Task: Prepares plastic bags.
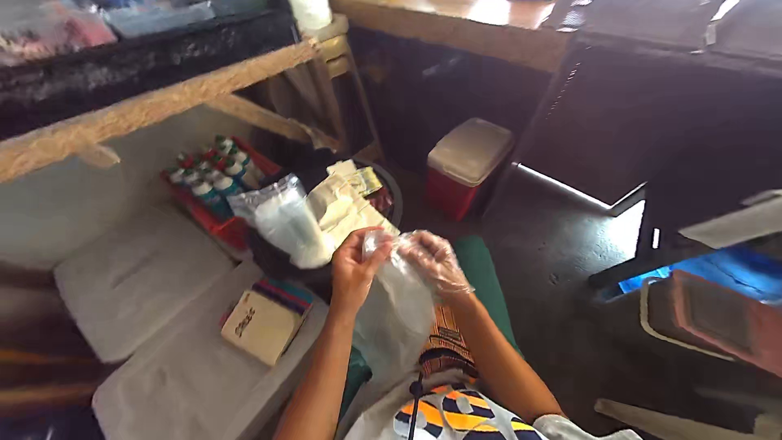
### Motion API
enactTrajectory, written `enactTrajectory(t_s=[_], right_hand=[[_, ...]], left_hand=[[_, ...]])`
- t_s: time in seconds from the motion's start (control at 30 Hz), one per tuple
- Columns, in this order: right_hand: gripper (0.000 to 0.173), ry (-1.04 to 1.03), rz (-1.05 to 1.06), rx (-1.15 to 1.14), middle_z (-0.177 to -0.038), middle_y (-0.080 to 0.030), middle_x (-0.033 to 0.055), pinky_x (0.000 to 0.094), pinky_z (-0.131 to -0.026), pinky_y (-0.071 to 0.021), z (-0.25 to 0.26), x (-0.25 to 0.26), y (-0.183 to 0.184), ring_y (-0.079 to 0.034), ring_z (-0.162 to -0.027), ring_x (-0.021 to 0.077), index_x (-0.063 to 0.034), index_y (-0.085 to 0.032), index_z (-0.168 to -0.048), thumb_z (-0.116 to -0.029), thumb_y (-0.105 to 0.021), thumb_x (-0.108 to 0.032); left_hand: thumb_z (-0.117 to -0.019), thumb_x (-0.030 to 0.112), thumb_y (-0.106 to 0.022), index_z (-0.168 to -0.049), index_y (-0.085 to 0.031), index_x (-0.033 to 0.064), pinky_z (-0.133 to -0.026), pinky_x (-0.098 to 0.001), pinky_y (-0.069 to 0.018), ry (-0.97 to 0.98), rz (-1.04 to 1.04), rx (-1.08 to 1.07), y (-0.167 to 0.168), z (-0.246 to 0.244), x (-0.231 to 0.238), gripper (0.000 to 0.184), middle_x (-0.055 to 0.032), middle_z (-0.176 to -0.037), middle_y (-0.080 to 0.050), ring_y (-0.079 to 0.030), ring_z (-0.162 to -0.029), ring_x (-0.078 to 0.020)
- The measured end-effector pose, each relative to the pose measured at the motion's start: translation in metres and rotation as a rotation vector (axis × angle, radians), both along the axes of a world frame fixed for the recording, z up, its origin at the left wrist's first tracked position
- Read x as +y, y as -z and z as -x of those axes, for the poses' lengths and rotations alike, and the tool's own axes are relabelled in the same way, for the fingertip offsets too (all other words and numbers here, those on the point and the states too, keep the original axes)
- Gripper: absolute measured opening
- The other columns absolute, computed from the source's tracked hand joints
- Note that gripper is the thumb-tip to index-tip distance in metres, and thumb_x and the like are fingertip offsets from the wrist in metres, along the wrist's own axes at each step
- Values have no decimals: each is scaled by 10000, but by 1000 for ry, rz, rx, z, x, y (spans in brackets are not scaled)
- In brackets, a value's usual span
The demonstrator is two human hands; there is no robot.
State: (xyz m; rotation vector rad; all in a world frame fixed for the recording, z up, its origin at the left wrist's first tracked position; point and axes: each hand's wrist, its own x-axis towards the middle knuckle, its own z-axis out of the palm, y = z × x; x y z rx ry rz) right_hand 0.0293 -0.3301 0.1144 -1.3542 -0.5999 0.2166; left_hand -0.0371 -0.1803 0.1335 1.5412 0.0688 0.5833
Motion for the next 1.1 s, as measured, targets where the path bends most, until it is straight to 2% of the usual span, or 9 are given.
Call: enactTrajectory(t_s=[0.17,0.27,0.33,0.53,0.67,0.8,0.87,1.0,1.1], right_hand=[[190,-52,-38,11,-982,-711,-80,181,-767,-562,-5,-6,9,-651,-853,-28,-95,-686,-1132,-959,-629,-148],[37,-32,-59,39,-763,-668,-90,153,-602,-526,-3,-3,18,-596,-644,-33,-104,-707,-939,-922,-678,-88],[66,-9,-49,6,-738,-657,-96,142,-594,-523,-4,-3,20,-586,-627,-47,-94,-700,-907,-934,-650,-61],[318,-65,-47,-114,-1152,-701,45,217,-894,-571,-2,-4,12,-672,-989,30,46,-667,-1208,-900,-680,-31],[48,14,-80,-136,-850,-687,-61,145,-693,-539,2,-2,11,-620,-754,-47,-36,-703,-928,-918,-656,-30],[82,46,39,-106,-802,-659,-43,159,-675,-530,5,-3,10,-596,-713,-41,-7,-684,-939,-944,-612,-45],[116,56,70,-85,-813,-682,39,219,-712,-551,8,0,9,-627,-740,20,57,-691,-947,-944,-621,-35],[240,11,32,-130,-1033,-730,174,362,-934,-546,11,1,0,-690,-971,189,91,-709,-1097,-911,-712,-62],[143,85,16,-203,-889,-728,181,370,-821,-549,15,3,-6,-694,-843,213,104,-731,-980,-890,-713,-6]], left_hand=[[-960,-3,-649,-1097,-713,87,-732,-181,-595,-79,90,-86,17,-2,-7,176,75,-958,-755,-697,-780,1],[-977,30,-644,-1078,-724,113,-671,-159,-575,-124,120,-113,27,-4,-9,153,71,-945,-755,-675,-724,7],[-977,52,-654,-1061,-727,133,-678,-161,-580,-136,140,-97,30,-4,-9,138,77,-943,-755,-687,-749,8],[-967,78,-668,-951,-675,192,-675,-140,-558,-140,124,-59,28,0,-11,115,139,-832,-686,-643,-725,43],[-1050,168,-527,-828,-569,254,-608,-103,-481,-152,93,-48,27,-2,-15,241,173,-715,-558,-543,-642,80],[-954,66,-654,-921,-572,171,-775,-211,-581,-132,124,8,24,2,-8,137,89,-951,-716,-679,-872,-6],[-922,40,-668,-1030,-618,62,-803,-242,-591,-150,70,56,22,4,-5,121,59,-924,-716,-686,-872,-28],[-985,9,-545,-1060,-580,-73,-844,-165,-551,-116,-13,89,9,8,-15,117,96,-908,-658,-634,-876,66],[-1038,22,-416,-1024,-552,-21,-841,-155,-540,-15,33,62,9,7,-19,143,141,-857,-643,-633,-849,83]])
